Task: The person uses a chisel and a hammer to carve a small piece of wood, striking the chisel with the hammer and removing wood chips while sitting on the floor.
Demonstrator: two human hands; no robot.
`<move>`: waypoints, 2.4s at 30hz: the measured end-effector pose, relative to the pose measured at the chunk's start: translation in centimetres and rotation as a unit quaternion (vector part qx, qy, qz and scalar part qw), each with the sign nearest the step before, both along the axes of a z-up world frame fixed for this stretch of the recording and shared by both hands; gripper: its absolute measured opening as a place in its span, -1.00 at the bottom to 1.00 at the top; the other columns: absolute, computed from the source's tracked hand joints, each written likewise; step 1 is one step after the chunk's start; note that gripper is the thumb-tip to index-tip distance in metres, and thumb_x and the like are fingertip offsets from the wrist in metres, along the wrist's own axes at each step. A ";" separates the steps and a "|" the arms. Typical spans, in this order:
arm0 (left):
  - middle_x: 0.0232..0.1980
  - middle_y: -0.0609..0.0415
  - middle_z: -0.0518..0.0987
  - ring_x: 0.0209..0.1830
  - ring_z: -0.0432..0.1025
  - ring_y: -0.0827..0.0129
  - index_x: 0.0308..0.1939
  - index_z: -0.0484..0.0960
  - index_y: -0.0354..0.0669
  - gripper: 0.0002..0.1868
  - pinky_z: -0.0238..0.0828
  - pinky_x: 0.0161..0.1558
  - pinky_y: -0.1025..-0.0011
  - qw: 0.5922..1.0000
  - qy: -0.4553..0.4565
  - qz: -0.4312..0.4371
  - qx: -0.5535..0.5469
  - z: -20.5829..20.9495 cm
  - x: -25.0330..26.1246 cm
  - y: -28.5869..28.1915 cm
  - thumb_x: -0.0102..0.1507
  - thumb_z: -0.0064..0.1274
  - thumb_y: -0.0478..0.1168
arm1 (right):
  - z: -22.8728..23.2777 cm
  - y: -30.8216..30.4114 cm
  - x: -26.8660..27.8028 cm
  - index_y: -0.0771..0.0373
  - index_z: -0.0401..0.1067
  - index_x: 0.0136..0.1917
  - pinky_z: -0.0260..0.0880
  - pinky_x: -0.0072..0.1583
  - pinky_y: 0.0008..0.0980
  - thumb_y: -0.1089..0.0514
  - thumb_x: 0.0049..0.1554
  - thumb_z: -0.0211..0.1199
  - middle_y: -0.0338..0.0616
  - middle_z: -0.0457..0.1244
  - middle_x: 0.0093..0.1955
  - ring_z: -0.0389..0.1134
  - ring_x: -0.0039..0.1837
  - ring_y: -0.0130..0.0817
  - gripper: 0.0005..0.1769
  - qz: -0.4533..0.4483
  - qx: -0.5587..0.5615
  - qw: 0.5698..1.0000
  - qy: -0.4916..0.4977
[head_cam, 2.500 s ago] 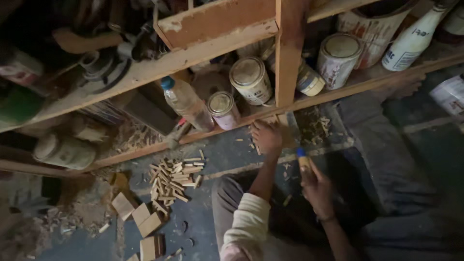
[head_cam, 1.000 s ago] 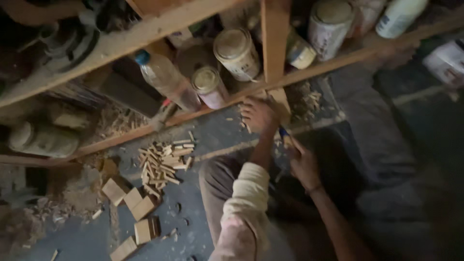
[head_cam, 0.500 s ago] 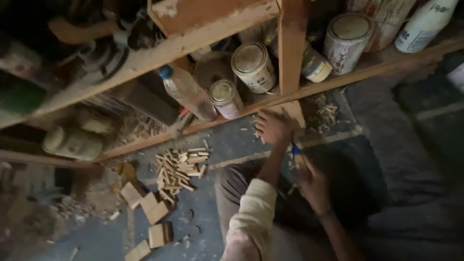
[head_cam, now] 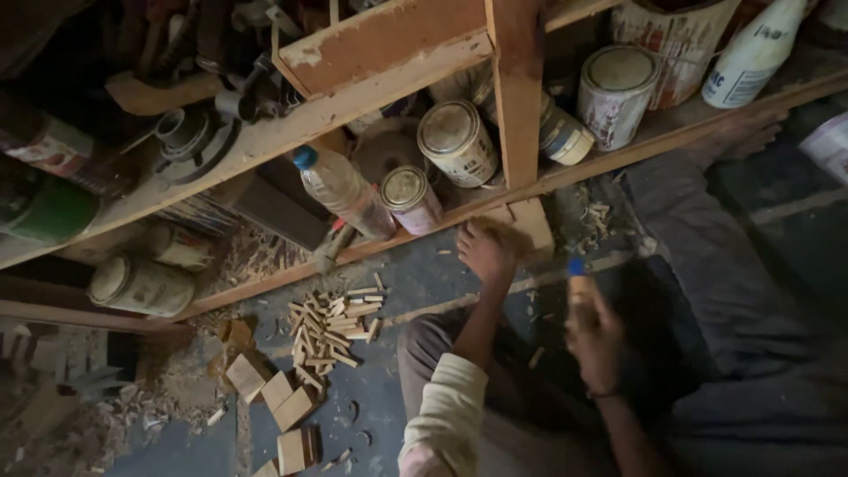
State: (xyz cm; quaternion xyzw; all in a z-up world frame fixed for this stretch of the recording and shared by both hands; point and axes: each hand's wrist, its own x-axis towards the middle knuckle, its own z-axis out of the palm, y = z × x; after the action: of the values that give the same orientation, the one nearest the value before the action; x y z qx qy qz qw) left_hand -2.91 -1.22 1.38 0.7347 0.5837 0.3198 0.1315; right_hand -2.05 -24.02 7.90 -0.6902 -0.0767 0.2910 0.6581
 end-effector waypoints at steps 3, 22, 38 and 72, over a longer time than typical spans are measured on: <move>0.28 -0.32 0.42 0.23 0.25 -0.19 0.32 0.42 -0.28 -0.42 0.11 0.19 -0.08 0.990 0.014 -0.057 0.127 2.6 -0.9 -1.2 0.28 0.04 -0.07 | 1.5 -1.6 0.7 0.08 0.29 0.57 0.06 -0.40 -0.49 -0.16 0.27 0.14 -0.30 0.16 -0.40 0.08 -0.45 -0.59 -0.33 0.010 0.004 1.000 -0.020; -0.28 -0.31 0.66 -0.21 0.60 -0.19 -0.32 0.76 -0.27 -0.63 0.53 -0.10 0.02 0.979 -0.050 -0.140 -0.139 -4.2 1.7 6.7 0.10 0.18 0.01 | 1.7 -1.4 -1.4 0.08 0.40 0.47 0.13 -0.42 -0.47 -0.09 0.21 0.21 -0.30 0.16 -0.42 0.10 -0.46 -0.59 -0.41 0.060 -0.032 0.997 -0.029; -0.24 -0.36 0.63 -0.14 0.57 -0.19 -0.32 0.70 -0.33 -0.59 0.51 -0.10 0.03 0.972 -0.034 -0.148 -0.182 -0.9 0.6 5.2 0.08 0.26 0.02 | 1.2 -1.3 -1.2 0.06 0.33 0.51 0.17 -0.44 -0.49 -0.03 0.20 0.23 -0.27 0.20 -0.40 0.14 -0.47 -0.59 -0.38 0.092 -0.060 0.993 -0.039; -0.23 -0.09 0.68 -0.18 0.59 -0.04 -0.17 0.81 0.08 -0.61 0.50 -0.15 0.11 0.965 -0.040 -0.068 -0.248 5.6 0.1 6.6 0.03 0.23 0.12 | 2.9 -0.3 -2.8 0.16 0.32 0.51 0.11 -0.45 -0.48 -0.10 0.24 0.15 -0.27 0.20 -0.42 0.11 -0.49 -0.59 -0.37 0.127 -0.063 0.990 -0.013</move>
State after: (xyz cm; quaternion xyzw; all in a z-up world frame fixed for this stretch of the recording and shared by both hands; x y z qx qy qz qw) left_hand -2.77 5.39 7.02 0.7039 0.5875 0.1839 0.3544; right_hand -4.88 -24.28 10.84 -0.7185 -0.1539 0.3680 0.5698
